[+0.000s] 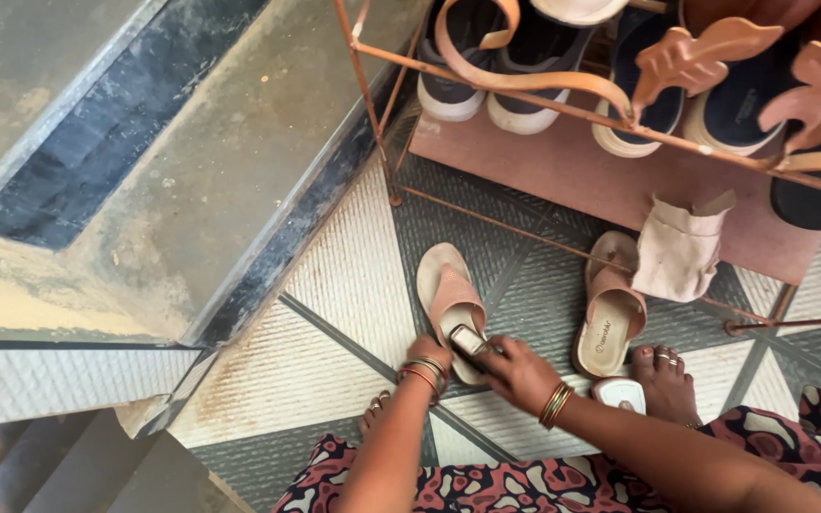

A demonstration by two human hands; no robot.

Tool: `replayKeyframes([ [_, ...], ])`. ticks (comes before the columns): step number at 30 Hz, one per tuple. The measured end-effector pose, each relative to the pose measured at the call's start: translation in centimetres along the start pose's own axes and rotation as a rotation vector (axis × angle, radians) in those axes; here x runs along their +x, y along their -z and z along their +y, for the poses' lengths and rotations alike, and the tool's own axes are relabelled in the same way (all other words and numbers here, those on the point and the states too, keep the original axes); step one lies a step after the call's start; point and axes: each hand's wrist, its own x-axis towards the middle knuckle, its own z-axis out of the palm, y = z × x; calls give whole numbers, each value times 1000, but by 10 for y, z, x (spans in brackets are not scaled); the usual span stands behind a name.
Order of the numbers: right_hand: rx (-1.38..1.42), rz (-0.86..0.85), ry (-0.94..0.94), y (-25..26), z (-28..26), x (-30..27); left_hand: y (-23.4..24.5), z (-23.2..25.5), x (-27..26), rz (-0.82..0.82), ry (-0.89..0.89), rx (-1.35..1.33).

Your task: The person cleans several pairs of shoes using a brush and a cloth. They scrub the soles and uppers of black sneakers, pink slides, and blue sneakers, then place them back on the shoe rack.

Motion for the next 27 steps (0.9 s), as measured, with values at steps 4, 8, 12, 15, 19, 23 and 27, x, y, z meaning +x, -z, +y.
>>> replayKeyframes([
  [4,-18,-259,-33,-3,-21,3,-6,7,-21,-29,-43,30],
  [8,-163,-328,-139,-12,-22,41,-2,6,-26,-60,-72,5],
  [12,-356,-173,11,-33,-16,101,-3,1,-26,-45,-102,35],
  [15,-327,-155,-17,-35,-16,122,-2,2,-25,-45,-92,58],
  [19,-200,-167,39,-17,-13,64,-2,2,-28,-94,-60,48],
  [23,-276,-423,-82,-8,-13,31,7,7,-30,-132,-85,19],
  [27,-276,-253,-252,-18,1,95,14,12,-38,-151,-99,17],
])
